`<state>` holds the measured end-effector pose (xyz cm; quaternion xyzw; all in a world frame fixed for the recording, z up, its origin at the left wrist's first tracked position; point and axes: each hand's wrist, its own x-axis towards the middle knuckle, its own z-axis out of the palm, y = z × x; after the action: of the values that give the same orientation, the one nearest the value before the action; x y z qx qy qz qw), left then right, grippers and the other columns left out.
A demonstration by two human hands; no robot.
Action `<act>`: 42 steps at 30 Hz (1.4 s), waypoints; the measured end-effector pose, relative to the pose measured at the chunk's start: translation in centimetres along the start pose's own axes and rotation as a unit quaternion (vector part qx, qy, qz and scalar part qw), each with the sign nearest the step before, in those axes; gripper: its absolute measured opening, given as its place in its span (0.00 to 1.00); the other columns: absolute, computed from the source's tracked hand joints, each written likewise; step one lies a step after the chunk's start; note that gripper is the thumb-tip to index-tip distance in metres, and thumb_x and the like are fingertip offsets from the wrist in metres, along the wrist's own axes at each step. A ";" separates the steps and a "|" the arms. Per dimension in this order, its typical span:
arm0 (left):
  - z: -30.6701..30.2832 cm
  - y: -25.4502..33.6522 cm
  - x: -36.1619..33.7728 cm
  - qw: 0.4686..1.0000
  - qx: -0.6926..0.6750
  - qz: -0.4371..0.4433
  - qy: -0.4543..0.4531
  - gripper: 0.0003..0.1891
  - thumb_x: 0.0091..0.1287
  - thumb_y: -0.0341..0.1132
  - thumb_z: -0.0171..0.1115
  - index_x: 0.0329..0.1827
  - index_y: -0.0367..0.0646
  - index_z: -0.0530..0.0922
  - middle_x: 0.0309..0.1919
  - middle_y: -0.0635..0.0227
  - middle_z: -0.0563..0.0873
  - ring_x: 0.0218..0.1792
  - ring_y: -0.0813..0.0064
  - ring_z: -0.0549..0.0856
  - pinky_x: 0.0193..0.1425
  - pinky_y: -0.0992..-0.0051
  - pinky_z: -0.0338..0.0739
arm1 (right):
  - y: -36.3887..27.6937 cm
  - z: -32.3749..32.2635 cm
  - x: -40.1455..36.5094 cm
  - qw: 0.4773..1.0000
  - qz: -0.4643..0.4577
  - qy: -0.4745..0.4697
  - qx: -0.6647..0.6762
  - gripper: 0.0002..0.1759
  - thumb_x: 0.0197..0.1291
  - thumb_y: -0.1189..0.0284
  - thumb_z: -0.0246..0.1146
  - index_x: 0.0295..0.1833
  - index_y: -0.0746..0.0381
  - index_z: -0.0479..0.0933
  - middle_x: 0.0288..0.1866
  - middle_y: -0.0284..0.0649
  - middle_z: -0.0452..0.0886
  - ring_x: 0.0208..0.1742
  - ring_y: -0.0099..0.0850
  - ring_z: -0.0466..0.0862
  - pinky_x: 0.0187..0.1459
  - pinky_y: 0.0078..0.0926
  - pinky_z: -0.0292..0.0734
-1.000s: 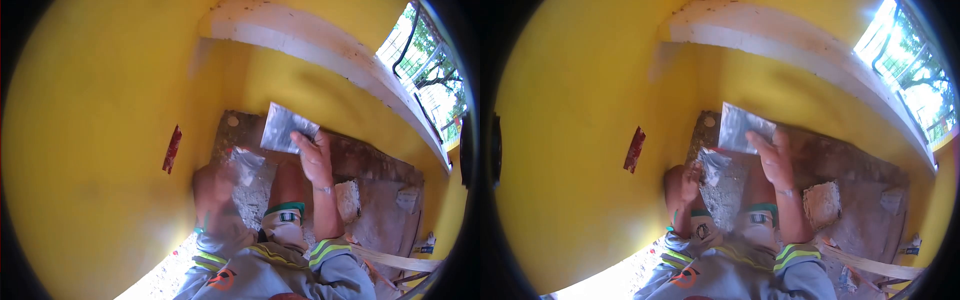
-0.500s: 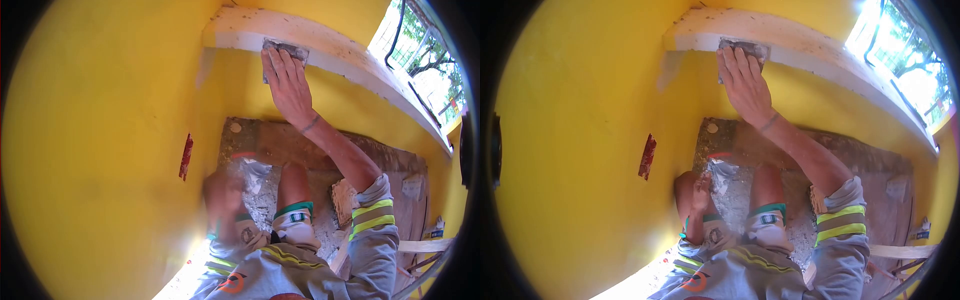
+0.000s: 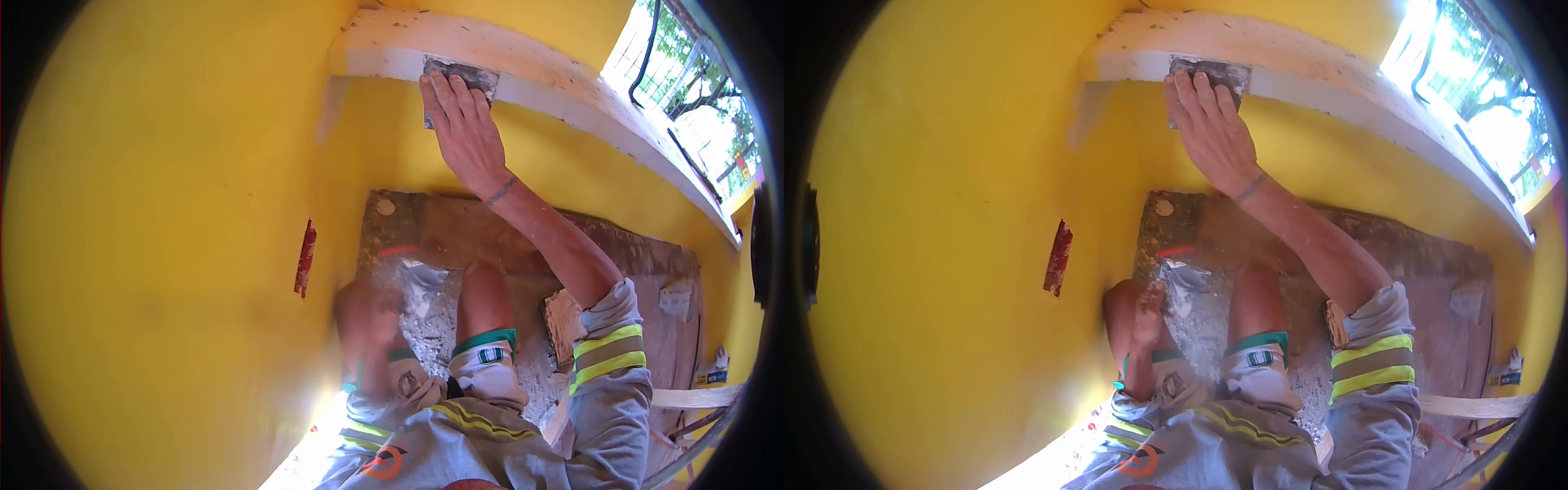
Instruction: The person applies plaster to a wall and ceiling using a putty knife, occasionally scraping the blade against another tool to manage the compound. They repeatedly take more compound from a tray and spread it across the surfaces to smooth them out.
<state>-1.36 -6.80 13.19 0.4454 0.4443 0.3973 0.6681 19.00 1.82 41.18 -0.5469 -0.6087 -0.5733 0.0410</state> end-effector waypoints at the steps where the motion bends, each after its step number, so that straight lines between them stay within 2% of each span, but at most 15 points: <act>1: -0.2 -0.1 0.0 1.000 -0.002 0.005 -0.002 0.24 0.76 0.43 0.55 0.61 0.26 0.76 0.49 0.62 0.83 0.53 0.76 0.77 0.58 0.76 0.71 | 0.1 0.1 -0.1 1.000 0.000 0.000 0.000 0.29 0.63 0.71 0.54 0.71 0.65 0.67 0.70 0.45 0.69 0.67 0.40 0.70 0.65 0.37 0.66; 19: -0.6 -0.6 0.6 0.999 0.000 0.042 -0.003 0.19 0.76 0.40 0.55 0.55 0.30 0.79 0.43 0.69 0.83 0.46 0.81 0.76 0.50 0.79 0.71 | -0.4 2.0 -0.4 1.000 0.021 0.003 -0.003 0.30 0.63 0.71 0.54 0.72 0.66 0.66 0.70 0.46 0.68 0.66 0.41 0.70 0.64 0.38 0.66; 22: -0.6 -0.7 0.7 0.999 0.008 0.048 -0.001 0.18 0.76 0.40 0.55 0.55 0.30 0.79 0.42 0.71 0.83 0.45 0.82 0.76 0.49 0.79 0.71 | -1.4 1.9 -1.4 0.998 0.030 -0.039 0.028 0.32 0.62 0.75 0.54 0.74 0.64 0.64 0.74 0.43 0.65 0.68 0.39 0.70 0.66 0.40 0.66; 26: -0.6 -1.2 0.9 0.998 0.010 0.056 0.002 0.17 0.76 0.39 0.55 0.53 0.31 0.79 0.41 0.72 0.83 0.43 0.83 0.76 0.47 0.80 0.71 | -1.8 0.4 -1.8 0.997 0.036 -0.032 0.055 0.32 0.62 0.75 0.54 0.74 0.64 0.64 0.74 0.43 0.65 0.68 0.39 0.70 0.66 0.40 0.66; 28: -0.5 -1.3 0.8 0.999 0.004 0.052 -0.010 0.17 0.76 0.39 0.55 0.53 0.31 0.80 0.41 0.73 0.83 0.42 0.84 0.76 0.46 0.80 0.71 | -1.1 -0.2 -1.0 0.998 0.047 -0.003 0.034 0.32 0.62 0.75 0.54 0.74 0.64 0.63 0.74 0.43 0.64 0.68 0.39 0.70 0.66 0.40 0.66; 31: -0.1 -1.1 0.8 0.998 -0.011 0.046 -0.042 0.16 0.76 0.38 0.54 0.52 0.32 0.80 0.40 0.74 0.83 0.41 0.85 0.76 0.45 0.81 0.70 | -0.2 0.7 0.0 0.999 0.021 -0.010 -0.033 0.32 0.64 0.69 0.54 0.73 0.66 0.64 0.74 0.45 0.65 0.69 0.40 0.68 0.65 0.38 0.65; 35: 0.1 -0.8 0.6 0.995 -0.043 0.049 -0.081 0.15 0.76 0.38 0.54 0.51 0.33 0.81 0.38 0.76 0.83 0.39 0.86 0.75 0.43 0.81 0.70 | -0.5 1.3 0.2 1.000 0.015 -0.003 -0.026 0.32 0.64 0.70 0.54 0.74 0.66 0.64 0.74 0.46 0.65 0.68 0.40 0.68 0.65 0.38 0.65; 42: -1.5 -3.5 1.5 0.991 0.111 0.071 -0.023 0.18 0.76 0.40 0.56 0.55 0.30 0.79 0.42 0.69 0.84 0.44 0.81 0.77 0.50 0.78 0.71 | -1.0 1.6 0.3 0.999 0.040 -0.013 -0.017 0.32 0.63 0.73 0.54 0.75 0.61 0.64 0.76 0.39 0.63 0.69 0.35 0.70 0.67 0.37 0.65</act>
<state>-1.86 -6.04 9.25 0.5560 0.4376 0.3820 0.5945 19.07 3.45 40.21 -0.5789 -0.5769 -0.5744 0.0467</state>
